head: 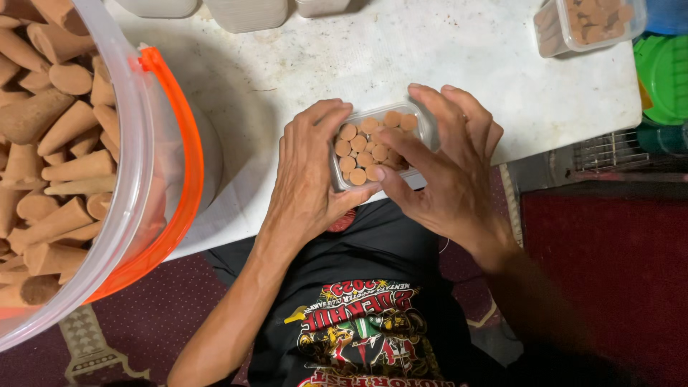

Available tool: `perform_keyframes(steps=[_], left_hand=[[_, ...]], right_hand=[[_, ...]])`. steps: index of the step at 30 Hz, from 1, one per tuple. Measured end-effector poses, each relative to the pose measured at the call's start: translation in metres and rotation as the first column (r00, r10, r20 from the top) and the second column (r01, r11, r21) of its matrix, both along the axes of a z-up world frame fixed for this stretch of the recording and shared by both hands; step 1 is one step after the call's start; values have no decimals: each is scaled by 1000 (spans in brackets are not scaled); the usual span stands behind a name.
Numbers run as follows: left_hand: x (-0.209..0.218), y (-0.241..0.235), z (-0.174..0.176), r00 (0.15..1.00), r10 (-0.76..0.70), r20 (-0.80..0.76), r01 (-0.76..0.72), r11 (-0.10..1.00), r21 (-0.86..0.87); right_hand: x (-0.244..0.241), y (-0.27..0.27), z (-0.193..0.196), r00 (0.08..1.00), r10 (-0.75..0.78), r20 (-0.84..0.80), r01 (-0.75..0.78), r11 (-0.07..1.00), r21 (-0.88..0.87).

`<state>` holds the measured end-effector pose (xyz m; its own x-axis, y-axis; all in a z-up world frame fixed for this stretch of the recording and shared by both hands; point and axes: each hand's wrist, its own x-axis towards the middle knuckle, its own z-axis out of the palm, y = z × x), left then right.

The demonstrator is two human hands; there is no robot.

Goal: The person transfers small, cone-shaped objects from a large bucket into small plastic containers. They pick up the cones by hand and place them into the containers, arranging them in rows.

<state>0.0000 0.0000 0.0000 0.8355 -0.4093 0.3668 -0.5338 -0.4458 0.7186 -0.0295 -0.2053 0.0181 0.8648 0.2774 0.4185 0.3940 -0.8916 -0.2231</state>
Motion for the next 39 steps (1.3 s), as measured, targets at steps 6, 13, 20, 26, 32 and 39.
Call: perform_keyframes(steps=[6, 13, 20, 26, 32, 39], left_hand=[[-2, 7, -28, 997, 13, -81, -11, 1000, 28], [-3, 8, -24, 984, 27, -178, -24, 1000, 20], [-1, 9, -27, 991, 8, -136, -5, 1000, 20], [-1, 9, -24, 993, -21, -119, 24, 999, 26], [-2, 12, -21, 989, -39, -143, 39, 999, -3], [-4, 11, -23, 994, -18, -110, 22, 999, 35]], right_hand=[[5, 16, -4, 998, 66, -4, -66, 998, 17], [10, 21, 2, 998, 58, 18, -58, 998, 10], [12, 24, 2, 997, 74, 38, -74, 997, 1], [6, 25, -3, 994, 102, 26, -102, 995, 12], [-2, 23, -6, 989, 138, 49, -139, 990, 26], [-7, 13, -7, 982, 163, 94, -170, 982, 80]])
